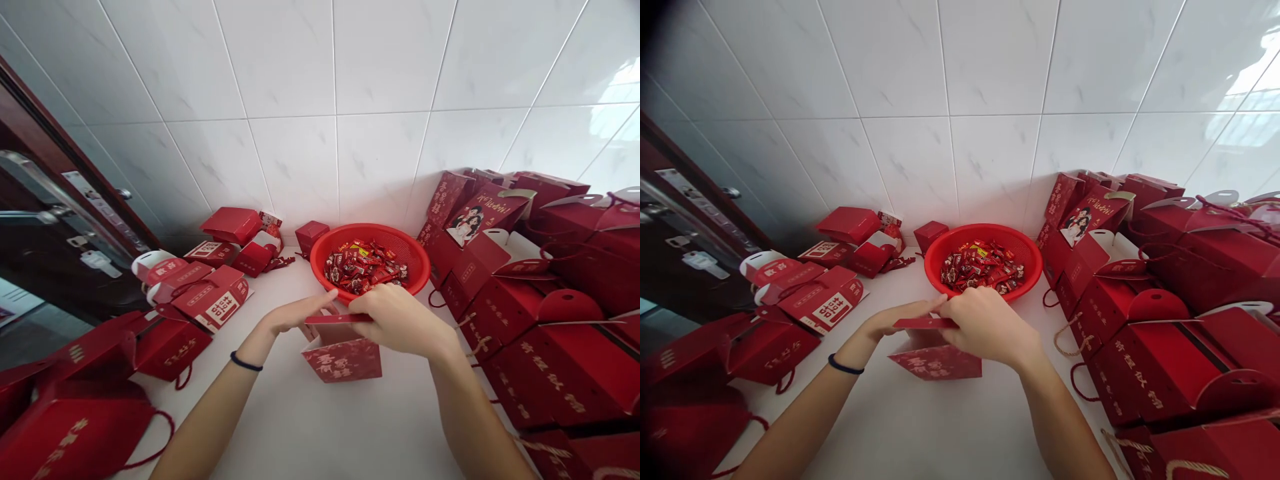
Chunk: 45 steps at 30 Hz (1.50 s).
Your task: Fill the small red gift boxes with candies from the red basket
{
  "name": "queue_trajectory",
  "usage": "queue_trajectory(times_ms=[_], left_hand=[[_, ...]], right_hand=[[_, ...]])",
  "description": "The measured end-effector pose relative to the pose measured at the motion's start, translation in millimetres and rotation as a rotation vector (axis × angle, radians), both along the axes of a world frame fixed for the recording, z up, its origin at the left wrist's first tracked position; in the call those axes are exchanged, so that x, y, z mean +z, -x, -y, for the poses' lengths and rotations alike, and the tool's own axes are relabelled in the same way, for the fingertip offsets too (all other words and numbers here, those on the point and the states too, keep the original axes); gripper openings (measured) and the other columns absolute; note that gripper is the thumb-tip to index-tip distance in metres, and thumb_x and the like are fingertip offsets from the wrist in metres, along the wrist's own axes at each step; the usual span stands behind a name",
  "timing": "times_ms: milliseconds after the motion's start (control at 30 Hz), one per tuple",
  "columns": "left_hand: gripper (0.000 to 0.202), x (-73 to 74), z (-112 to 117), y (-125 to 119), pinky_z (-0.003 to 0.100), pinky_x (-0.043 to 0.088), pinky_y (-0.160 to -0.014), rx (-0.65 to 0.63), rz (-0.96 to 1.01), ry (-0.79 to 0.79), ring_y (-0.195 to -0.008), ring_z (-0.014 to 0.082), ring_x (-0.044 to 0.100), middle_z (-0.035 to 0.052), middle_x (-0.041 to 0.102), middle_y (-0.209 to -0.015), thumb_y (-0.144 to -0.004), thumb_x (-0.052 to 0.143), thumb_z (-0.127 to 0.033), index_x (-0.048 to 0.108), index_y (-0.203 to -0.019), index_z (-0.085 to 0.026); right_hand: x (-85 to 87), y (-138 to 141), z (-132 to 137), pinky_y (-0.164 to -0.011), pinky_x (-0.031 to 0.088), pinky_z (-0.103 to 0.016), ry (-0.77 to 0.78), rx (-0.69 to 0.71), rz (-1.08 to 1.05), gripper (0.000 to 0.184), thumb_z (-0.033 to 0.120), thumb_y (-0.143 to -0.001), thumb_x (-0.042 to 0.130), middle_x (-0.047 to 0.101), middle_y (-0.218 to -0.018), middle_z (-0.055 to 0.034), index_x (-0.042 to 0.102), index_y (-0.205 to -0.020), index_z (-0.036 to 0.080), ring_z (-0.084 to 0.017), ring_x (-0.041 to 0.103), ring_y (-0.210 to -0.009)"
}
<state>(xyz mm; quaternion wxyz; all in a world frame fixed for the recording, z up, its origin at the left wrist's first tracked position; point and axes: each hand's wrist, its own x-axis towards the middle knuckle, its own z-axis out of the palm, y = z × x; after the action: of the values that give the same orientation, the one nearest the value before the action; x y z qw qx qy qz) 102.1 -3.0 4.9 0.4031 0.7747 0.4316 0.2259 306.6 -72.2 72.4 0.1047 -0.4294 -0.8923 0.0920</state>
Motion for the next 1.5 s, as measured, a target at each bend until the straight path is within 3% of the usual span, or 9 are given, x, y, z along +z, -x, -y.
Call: queue_trajectory(times_ms=[100,233,367,467,633,900,1100,1233,1500], left_hand=[[0.071,15.0,-1.0,10.1,0.033,0.056,-0.076,0.006,-0.112,0.378,-0.091,0.0226,0.069,0.009,0.072,-0.121,-0.092,0.033,-0.075,0.075,-0.108,-0.02],[0.061,28.5,4.7,14.2,0.037,0.046,-0.098,-0.023,0.047,0.234,-0.108,0.025,0.061,0.0076,0.069,-0.12,-0.091,0.042,-0.07,0.071,-0.111,-0.02],[0.041,23.4,11.3,3.0,0.03,0.045,-0.081,-0.066,0.152,0.091,-0.089,0.0198,0.058,0.0026,0.067,-0.091,-0.09,0.057,-0.056,0.071,-0.097,-0.018],[0.043,13.8,11.3,-6.3,0.026,0.037,-0.063,0.016,0.162,0.083,-0.066,0.0136,0.043,-0.0026,0.048,-0.066,-0.091,0.055,-0.055,0.06,-0.072,-0.017],[0.041,1.6,7.0,-11.1,0.026,0.035,-0.062,0.018,0.191,0.19,-0.066,0.0133,0.041,-0.0029,0.043,-0.064,-0.086,0.058,-0.052,0.053,-0.065,-0.017],[0.039,-5.3,7.9,-12.3,0.027,0.035,-0.066,0.031,0.261,0.22,-0.072,0.0146,0.042,-0.0014,0.047,-0.07,-0.087,0.057,-0.051,0.055,-0.069,-0.017],[0.042,-3.4,9.0,-22.9,0.026,0.029,-0.062,-0.011,0.267,0.174,-0.066,0.0127,0.034,-0.0038,0.037,-0.066,-0.089,0.055,-0.051,0.045,-0.065,-0.019],[0.043,4.5,5.9,-22.0,0.027,0.039,-0.067,-0.037,0.251,0.139,-0.07,0.0149,0.047,-0.0012,0.053,-0.07,-0.091,0.053,-0.054,0.054,-0.068,-0.018],[0.047,19.5,-50.3,-14.7,0.035,0.05,-0.088,0.081,0.236,-0.012,-0.091,0.0239,0.067,0.0078,0.074,-0.09,-0.087,0.051,-0.059,0.072,-0.092,-0.017]], right_hand=[[-5.7,-5.9,-16.0,-0.055,0.018,-0.028,0.056,-0.097,0.024,0.026,0.016,-0.088,0.053,0.056,-0.059,-0.0014,0.057,-0.062,0.017,-0.01,0.039,-0.051],[-14.6,-18.3,-35.0,-0.055,0.021,-0.027,0.18,-0.134,-0.051,0.036,0.023,-0.093,0.05,0.053,-0.057,-0.0002,0.045,-0.057,0.016,-0.009,0.038,-0.052],[-21.9,-28.8,-46.5,-0.053,0.022,-0.026,0.337,-0.087,-0.17,0.049,0.043,-0.097,0.048,0.044,-0.052,0.001,0.037,-0.056,0.018,-0.01,0.042,-0.052],[-25.0,-33.5,-50.2,-0.052,0.024,-0.024,0.426,-0.056,-0.231,0.054,0.054,-0.096,0.045,0.038,-0.051,0.0017,0.032,-0.057,0.019,-0.01,0.044,-0.051],[-29.4,-35.3,-52.9,-0.051,0.032,-0.024,0.544,-0.054,-0.221,0.048,0.052,-0.093,0.048,0.048,-0.057,0.0003,0.039,-0.06,0.019,-0.012,0.049,-0.052],[-24.2,-47.7,-52.0,-0.059,0.041,-0.024,0.439,-0.052,-0.307,0.038,0.049,-0.096,0.048,0.064,-0.069,-0.0013,0.064,-0.083,0.017,-0.014,0.059,-0.062],[-29.1,-72.1,-63.4,-0.067,0.052,-0.029,0.183,-0.246,-0.672,0.032,0.046,-0.09,0.058,0.073,-0.085,-0.0059,0.071,-0.098,0.017,-0.018,0.068,-0.073],[-42.9,-81.1,-81.9,-0.072,0.056,-0.033,0.025,-0.406,-0.944,0.028,0.041,-0.082,0.064,0.075,-0.087,-0.0076,0.07,-0.096,0.017,-0.02,0.07,-0.075],[-67.8,-79.0,-117.0,-0.06,0.054,-0.029,0.073,-0.563,-1.304,0.029,0.04,-0.071,0.068,0.074,-0.08,-0.0062,0.067,-0.088,0.017,-0.016,0.067,-0.062]])
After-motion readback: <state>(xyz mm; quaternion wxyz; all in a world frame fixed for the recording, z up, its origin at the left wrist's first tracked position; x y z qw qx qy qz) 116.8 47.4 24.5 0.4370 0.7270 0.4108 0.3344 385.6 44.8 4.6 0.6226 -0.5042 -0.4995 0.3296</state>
